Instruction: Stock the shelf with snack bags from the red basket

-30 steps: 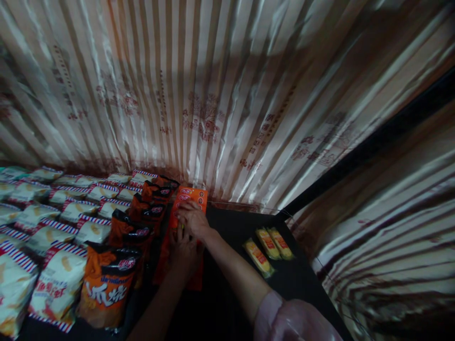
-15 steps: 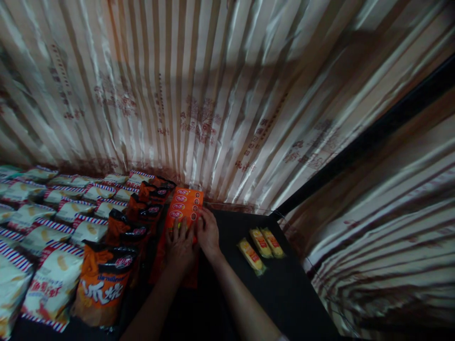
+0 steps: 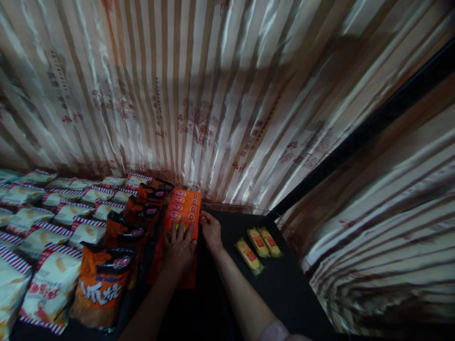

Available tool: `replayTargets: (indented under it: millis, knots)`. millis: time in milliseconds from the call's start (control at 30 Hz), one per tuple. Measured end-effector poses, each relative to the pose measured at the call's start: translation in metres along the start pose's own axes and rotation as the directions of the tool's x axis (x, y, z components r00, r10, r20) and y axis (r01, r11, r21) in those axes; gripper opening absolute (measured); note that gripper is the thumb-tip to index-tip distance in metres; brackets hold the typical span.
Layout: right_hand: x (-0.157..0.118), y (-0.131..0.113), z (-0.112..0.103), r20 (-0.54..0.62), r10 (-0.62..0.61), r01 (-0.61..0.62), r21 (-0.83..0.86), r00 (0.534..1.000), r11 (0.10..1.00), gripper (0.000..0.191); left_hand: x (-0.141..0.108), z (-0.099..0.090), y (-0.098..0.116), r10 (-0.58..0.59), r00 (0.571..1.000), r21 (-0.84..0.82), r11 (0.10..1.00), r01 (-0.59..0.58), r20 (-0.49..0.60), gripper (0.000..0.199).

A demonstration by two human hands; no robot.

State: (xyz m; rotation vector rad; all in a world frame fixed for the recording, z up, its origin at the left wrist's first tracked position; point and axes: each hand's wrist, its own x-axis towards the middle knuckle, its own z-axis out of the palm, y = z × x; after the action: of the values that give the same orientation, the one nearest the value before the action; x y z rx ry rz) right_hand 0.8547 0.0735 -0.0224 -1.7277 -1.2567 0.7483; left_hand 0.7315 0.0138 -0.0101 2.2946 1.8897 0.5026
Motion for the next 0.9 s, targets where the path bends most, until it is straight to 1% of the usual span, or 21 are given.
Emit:
replayTargets:
  millis: [100,133,367,600,733,900]
  knots:
    - [0.001,-0.005,-0.001,0.006,0.057,-0.057,0.087,0.998,0.995,0.032,0.000,0.000,0.000,0.003,1.000,-0.002,1.000,-0.003,0.002,0.050]
    - [0.001,-0.006,-0.001,0.006,0.057,-0.057,0.090,0.998,0.994,0.032,0.000,0.000,0.000,0.005,1.000,-0.003,1.000,-0.005,0.001,0.050]
    - [0.001,-0.007,-0.002,0.034,0.023,-0.025,0.081,0.999,0.996,0.032,0.000,0.004,-0.001,0.001,1.000,0.014,1.000,-0.001,-0.012,0.050]
    - [0.000,-0.013,-0.005,0.032,0.003,-0.005,0.051,0.999,0.999,0.031,0.001,0.001,0.001,-0.005,1.000,0.012,1.000,0.005,-0.016,0.050]
    - [0.002,-0.010,-0.003,0.016,-0.040,0.039,0.064,0.999,0.997,0.031,0.001,-0.001,0.001,-0.006,1.000,0.008,1.000,0.006,-0.011,0.051]
    - [0.004,-0.002,0.001,0.015,-0.036,0.035,0.072,0.999,0.997,0.030,0.001,0.000,0.000,-0.004,1.000,-0.002,1.000,0.004,-0.013,0.050]
